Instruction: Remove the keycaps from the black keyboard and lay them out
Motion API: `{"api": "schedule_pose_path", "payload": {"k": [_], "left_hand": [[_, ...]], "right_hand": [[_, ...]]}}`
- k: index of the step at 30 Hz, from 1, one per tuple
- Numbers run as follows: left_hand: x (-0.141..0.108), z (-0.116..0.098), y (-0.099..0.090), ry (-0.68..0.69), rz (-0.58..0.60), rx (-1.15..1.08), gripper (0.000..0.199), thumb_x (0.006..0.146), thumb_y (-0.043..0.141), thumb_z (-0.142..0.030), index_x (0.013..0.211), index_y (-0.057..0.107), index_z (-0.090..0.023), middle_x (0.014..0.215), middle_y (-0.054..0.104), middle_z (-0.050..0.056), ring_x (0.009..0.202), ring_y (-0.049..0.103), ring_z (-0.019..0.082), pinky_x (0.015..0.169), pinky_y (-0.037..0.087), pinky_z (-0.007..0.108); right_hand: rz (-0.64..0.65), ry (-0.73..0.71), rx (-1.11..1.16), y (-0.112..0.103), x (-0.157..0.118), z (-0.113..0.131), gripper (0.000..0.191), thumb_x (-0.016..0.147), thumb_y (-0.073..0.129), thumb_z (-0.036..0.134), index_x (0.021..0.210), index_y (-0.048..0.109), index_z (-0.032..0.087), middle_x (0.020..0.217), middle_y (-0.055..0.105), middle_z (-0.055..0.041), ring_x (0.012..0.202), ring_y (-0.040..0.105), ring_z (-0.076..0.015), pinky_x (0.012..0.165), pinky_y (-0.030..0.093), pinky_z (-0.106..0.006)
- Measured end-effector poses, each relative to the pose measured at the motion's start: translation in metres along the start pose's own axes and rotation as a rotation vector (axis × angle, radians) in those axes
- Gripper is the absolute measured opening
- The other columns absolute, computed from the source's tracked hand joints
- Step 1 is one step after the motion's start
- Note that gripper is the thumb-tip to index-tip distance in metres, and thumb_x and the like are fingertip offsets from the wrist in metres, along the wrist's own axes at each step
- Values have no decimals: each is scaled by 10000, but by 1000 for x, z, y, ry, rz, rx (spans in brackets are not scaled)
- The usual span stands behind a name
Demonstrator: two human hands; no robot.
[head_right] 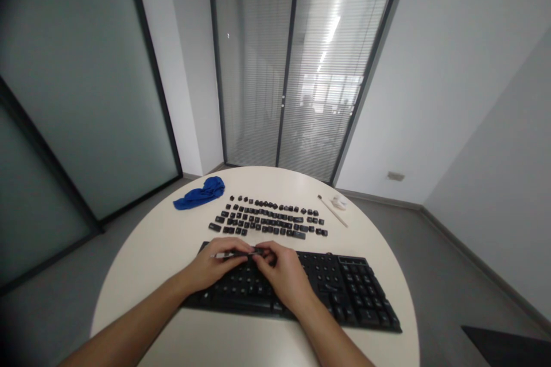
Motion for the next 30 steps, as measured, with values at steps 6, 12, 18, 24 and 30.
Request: {"api": "schedule_pose_path", "payload": {"k": [6, 12, 18, 24, 30], "left_hand": [[0, -1, 0, -15, 14, 12, 151, 892, 651, -222, 1010, 741, -200, 1005, 756, 47, 936, 689, 189, 863, 522, 306], [0, -1, -1, -58, 30, 23, 143, 890, 645, -224, 991, 745, -213, 983, 765, 18, 926, 691, 182, 879, 498, 286], [0, 1, -3, -134, -5, 88, 102, 878, 650, -244, 900, 748, -228, 883, 754, -17, 865, 676, 173, 845, 480, 277], [2, 4, -2, -176, -23, -35, 106, 866, 644, -236, 893, 743, -210, 894, 749, 6, 878, 677, 184, 843, 504, 292], [1, 13, 0, -219, -46, -156, 132, 883, 606, -248, 941, 712, -195, 881, 730, 20, 853, 687, 186, 841, 528, 312]], "right_hand": [[-25, 3, -38, -3, -2, 4, 221, 897, 618, 366, 1018, 694, 198, 806, 715, -22, 737, 647, -172, 718, 502, -287], [-35, -19, -45, -3, -3, 6, 198, 908, 607, 366, 1001, 682, 208, 833, 718, -21, 778, 655, -176, 729, 489, -279], [-18, -21, -44, -2, -4, 12, 188, 915, 596, 355, 1016, 673, 216, 771, 679, -5, 700, 610, -161, 647, 445, -263], [7, -27, 39, -2, -1, 9, 172, 896, 621, 343, 988, 695, 219, 829, 707, -11, 775, 637, -168, 717, 471, -269], [32, 11, 51, -1, -1, 3, 231, 854, 643, 291, 1068, 685, 212, 778, 689, -4, 675, 615, -147, 618, 470, -250]]}}
Point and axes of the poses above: each hand's wrist, its own x-axis towards the middle knuckle, its own y-axis out of the palm, z = x × y, the point moved 5 cm from there along x, towards the middle knuckle
